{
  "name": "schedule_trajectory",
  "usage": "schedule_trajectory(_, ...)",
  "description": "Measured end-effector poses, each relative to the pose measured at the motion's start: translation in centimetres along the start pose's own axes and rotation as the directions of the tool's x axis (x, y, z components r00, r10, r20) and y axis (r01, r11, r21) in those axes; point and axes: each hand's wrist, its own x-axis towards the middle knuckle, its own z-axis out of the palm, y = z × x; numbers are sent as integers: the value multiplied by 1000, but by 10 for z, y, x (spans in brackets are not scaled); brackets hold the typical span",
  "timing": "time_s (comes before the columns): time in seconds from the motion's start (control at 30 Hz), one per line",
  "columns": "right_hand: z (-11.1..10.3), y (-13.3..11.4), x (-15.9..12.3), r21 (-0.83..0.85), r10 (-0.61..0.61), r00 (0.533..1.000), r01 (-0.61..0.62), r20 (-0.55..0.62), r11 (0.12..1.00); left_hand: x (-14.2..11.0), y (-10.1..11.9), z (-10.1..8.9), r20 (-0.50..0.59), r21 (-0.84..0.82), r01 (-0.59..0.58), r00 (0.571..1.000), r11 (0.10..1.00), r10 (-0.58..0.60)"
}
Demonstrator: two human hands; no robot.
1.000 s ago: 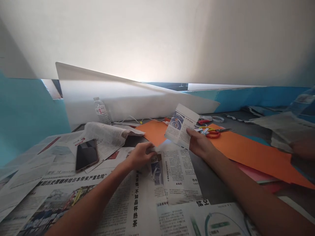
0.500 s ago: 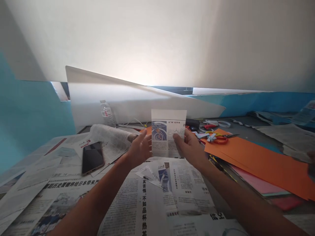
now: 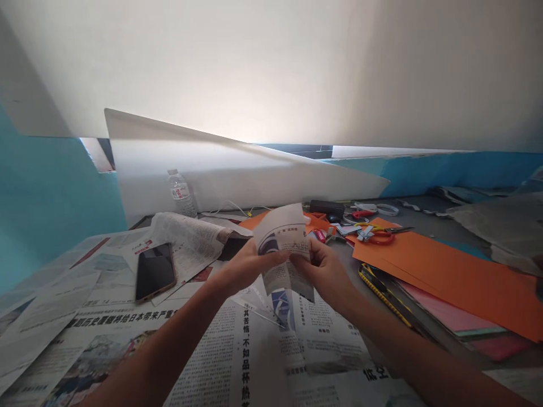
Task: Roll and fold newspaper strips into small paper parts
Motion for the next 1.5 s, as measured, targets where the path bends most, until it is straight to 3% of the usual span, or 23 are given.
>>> schedule_trajectory(0.2, 13, -4, -15, -376, -207, 978, 196, 10, 906, -2, -5, 26, -12, -187, 51, 998, 981, -54)
schedule_trajectory(0.43, 19, 6, -24, -649, -283, 947, 311, 150, 695, -5, -1, 35, -86, -350, 182, 970, 919, -225)
schedule_trajectory(0.57, 17, 2, -27, -578, -339, 914, 403, 222, 710, -3, -8, 23, -58, -381, 257, 952, 888, -300)
schedule_trajectory(0.7, 5, -2, -17, -534, -477, 877, 430, 55, 728, -3, -14, 3, 7, -369, 360, 923, 857, -385)
schedule_trajectory(0.8, -6, -3, -7, -523, -482, 875, 394, -37, 756, -6, -13, -4, 183, -260, 450, 892, 854, -414)
schedule_trajectory(0.93, -9, -2, -3, -397, -380, 925, 349, 1, 849, -8, -12, -3, 400, -116, 464, 831, 878, -387)
schedule_trajectory(1.07, -4, -3, -7, -283, -286, 958, 280, 21, 917, -9, -10, 0, 454, -86, 471, 803, 878, -386)
schedule_trajectory(1.27, -3, -12, -11, -294, -338, 941, 332, 33, 896, -14, 4, 5, 436, -45, 451, 812, 891, -389)
schedule_trajectory(1.5, -3, -15, -15, -263, -320, 947, 312, 15, 913, -15, 7, 7, 456, -21, 478, 786, 878, -417)
